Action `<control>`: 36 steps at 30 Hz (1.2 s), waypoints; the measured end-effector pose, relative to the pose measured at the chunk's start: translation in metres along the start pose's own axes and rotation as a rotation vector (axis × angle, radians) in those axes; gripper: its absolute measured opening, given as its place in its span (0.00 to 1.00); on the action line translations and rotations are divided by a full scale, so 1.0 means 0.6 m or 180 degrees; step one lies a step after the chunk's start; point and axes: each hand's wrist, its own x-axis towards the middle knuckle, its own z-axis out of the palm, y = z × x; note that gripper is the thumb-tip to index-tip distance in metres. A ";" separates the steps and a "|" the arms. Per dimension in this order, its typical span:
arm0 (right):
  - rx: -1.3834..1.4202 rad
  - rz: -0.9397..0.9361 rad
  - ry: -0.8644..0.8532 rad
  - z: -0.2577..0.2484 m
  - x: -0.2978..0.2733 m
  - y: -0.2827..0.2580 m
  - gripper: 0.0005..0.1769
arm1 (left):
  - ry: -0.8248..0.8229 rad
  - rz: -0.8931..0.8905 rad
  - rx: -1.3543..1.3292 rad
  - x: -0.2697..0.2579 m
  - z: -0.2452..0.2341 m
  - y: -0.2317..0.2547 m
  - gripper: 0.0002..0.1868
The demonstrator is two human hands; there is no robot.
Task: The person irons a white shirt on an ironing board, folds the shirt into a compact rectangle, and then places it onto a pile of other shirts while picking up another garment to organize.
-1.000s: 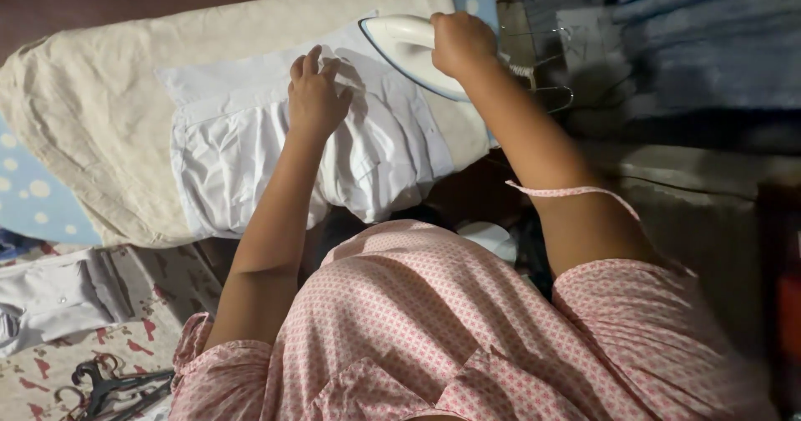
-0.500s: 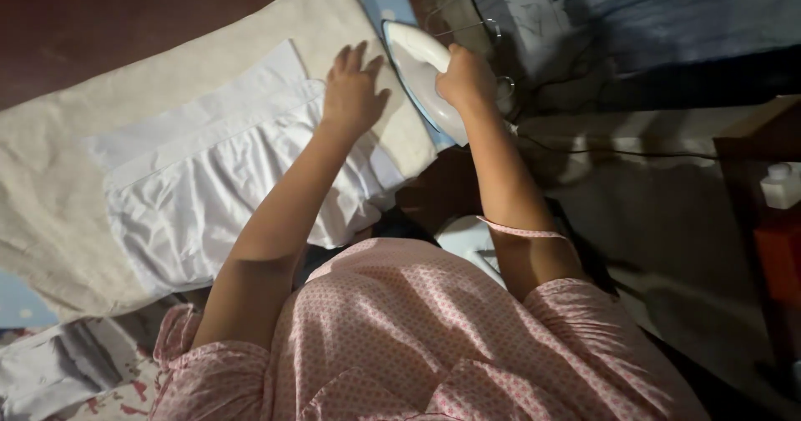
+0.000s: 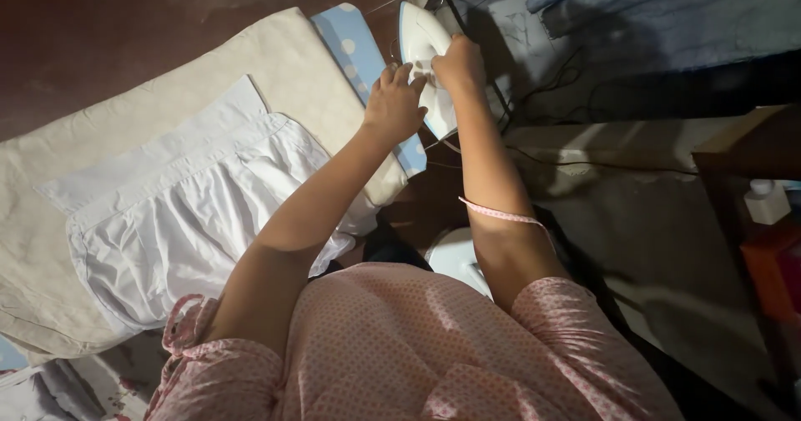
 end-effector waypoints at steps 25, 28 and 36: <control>-0.0157 -0.0077 0.0056 0.029 0.026 0.031 0.25 | 0.0125 -0.0367 -0.0224 -0.066 -0.026 -0.081 0.29; -0.0747 -0.0407 0.0433 0.037 0.006 0.010 0.30 | 0.0413 -0.0414 -0.0240 -0.095 -0.034 -0.116 0.27; -0.1131 -0.0570 0.0628 0.058 -0.090 -0.085 0.41 | 0.0613 -0.0662 -0.0026 -0.180 -0.045 -0.290 0.21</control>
